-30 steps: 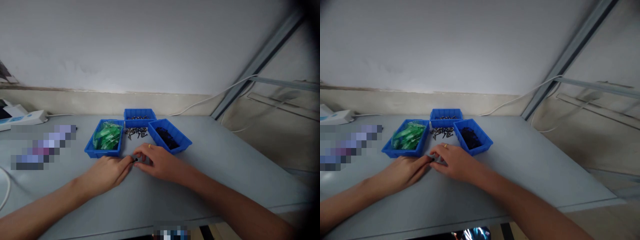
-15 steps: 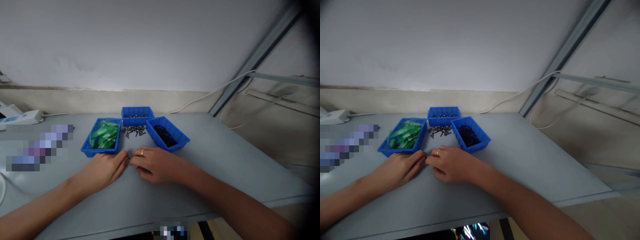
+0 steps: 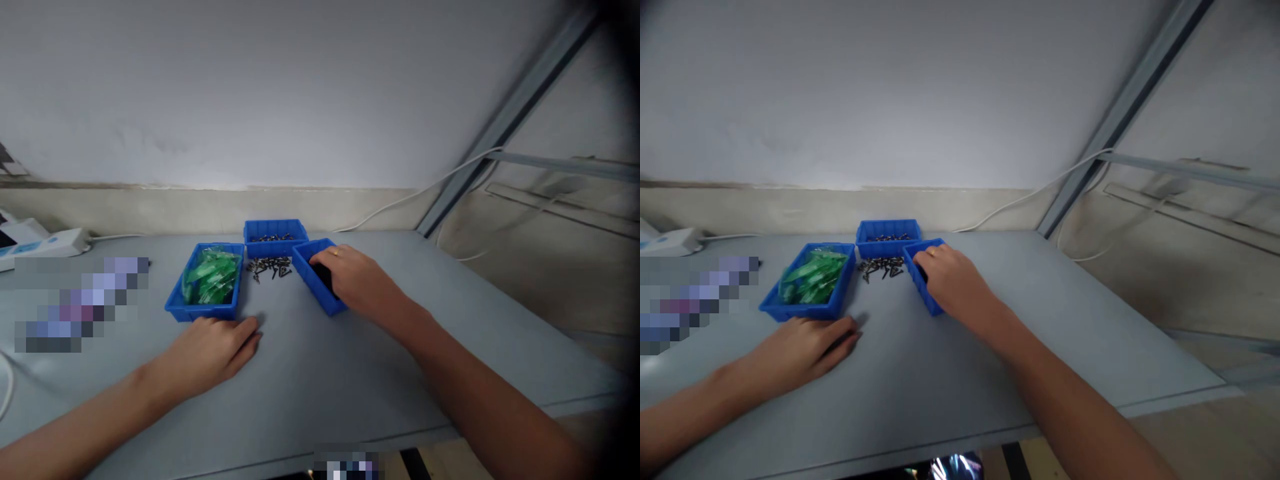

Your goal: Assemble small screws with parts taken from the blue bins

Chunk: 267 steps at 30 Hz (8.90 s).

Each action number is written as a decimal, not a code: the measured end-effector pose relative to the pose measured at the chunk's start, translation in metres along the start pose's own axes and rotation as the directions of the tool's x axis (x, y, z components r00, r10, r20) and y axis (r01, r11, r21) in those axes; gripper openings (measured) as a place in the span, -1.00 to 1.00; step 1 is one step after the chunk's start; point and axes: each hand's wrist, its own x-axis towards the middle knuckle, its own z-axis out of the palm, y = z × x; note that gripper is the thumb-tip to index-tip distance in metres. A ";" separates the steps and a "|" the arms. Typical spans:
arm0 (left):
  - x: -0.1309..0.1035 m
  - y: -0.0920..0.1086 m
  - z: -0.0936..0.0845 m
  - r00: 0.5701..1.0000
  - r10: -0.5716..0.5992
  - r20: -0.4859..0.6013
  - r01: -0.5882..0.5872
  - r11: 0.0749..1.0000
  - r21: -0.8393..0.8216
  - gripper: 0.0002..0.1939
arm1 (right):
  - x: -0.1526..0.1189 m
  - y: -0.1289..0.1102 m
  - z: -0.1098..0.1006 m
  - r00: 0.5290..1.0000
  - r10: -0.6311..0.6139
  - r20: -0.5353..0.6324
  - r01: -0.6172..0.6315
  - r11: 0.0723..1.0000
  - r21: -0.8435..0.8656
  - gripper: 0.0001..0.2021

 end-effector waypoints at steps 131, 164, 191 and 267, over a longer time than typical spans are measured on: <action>0.001 0.005 0.003 0.974 0.042 -0.224 -0.095 0.969 -0.229 -0.74 | -0.015 -0.058 0.028 0.936 -0.283 0.211 0.140 0.846 0.515 -0.81; -0.002 0.000 0.009 0.974 0.011 -0.224 -0.067 0.967 -0.246 -0.69 | -0.013 -0.052 0.024 0.924 -0.330 0.196 0.244 0.899 0.363 -0.83; -0.002 0.002 0.001 0.965 0.028 -0.263 -0.103 0.955 -0.279 -0.74 | -0.012 -0.055 0.029 0.896 -0.370 0.246 0.274 0.896 0.350 -0.78; -0.002 0.001 0.008 0.951 0.006 -0.310 -0.091 0.961 -0.260 -0.76 | -0.008 -0.052 0.037 0.913 -0.318 0.255 0.142 0.834 0.533 -0.82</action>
